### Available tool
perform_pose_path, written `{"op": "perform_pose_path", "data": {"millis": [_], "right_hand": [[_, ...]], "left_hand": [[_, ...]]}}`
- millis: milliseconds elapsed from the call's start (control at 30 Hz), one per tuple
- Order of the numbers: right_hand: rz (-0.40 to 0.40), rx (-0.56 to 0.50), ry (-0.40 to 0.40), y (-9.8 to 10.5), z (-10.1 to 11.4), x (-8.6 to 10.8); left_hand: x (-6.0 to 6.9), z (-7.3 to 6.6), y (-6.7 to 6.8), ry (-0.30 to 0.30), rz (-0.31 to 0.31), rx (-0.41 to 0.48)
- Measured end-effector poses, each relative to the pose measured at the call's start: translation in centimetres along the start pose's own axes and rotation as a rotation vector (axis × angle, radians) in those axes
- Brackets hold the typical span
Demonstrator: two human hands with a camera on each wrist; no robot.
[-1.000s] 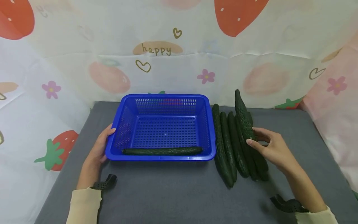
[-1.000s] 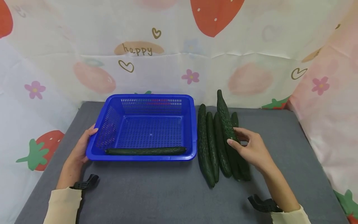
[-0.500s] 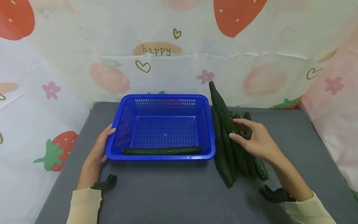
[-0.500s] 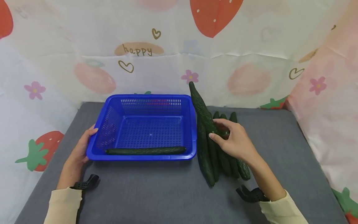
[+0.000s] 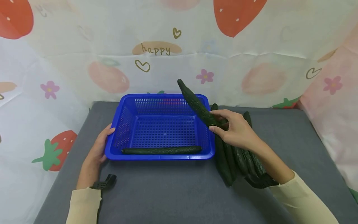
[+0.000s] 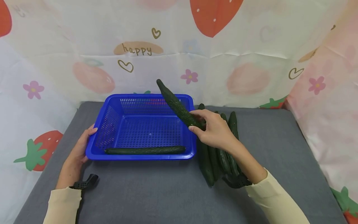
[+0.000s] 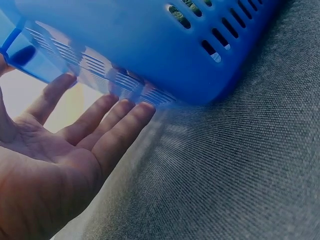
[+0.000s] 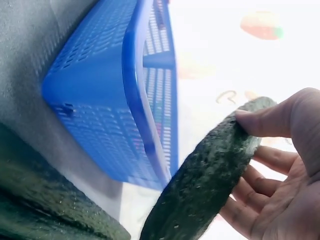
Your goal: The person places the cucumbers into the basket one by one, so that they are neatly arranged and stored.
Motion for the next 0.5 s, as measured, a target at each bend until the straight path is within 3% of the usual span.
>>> {"op": "perform_pose_path", "data": {"millis": [200,500], "right_hand": [[0.067,0.108,0.065,-1.5,1.4,-1.7],[0.1,0.13,0.095,-3.1,4.2,-3.5]], "left_hand": [[0.0,0.2,-0.2,0.007,-0.009,-0.013],[0.0,0.2,0.1,0.011,-0.03,-0.023]]}}
Point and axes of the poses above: each hand's wrist, its own x-axis away from the middle knuckle, its own y-axis out of the back of the hand, z = x × y, the point moved 8 cm from there along -x, towards the middle knuckle, and after that the axes turned 2 degrees about -x, right-handed, at the moved point
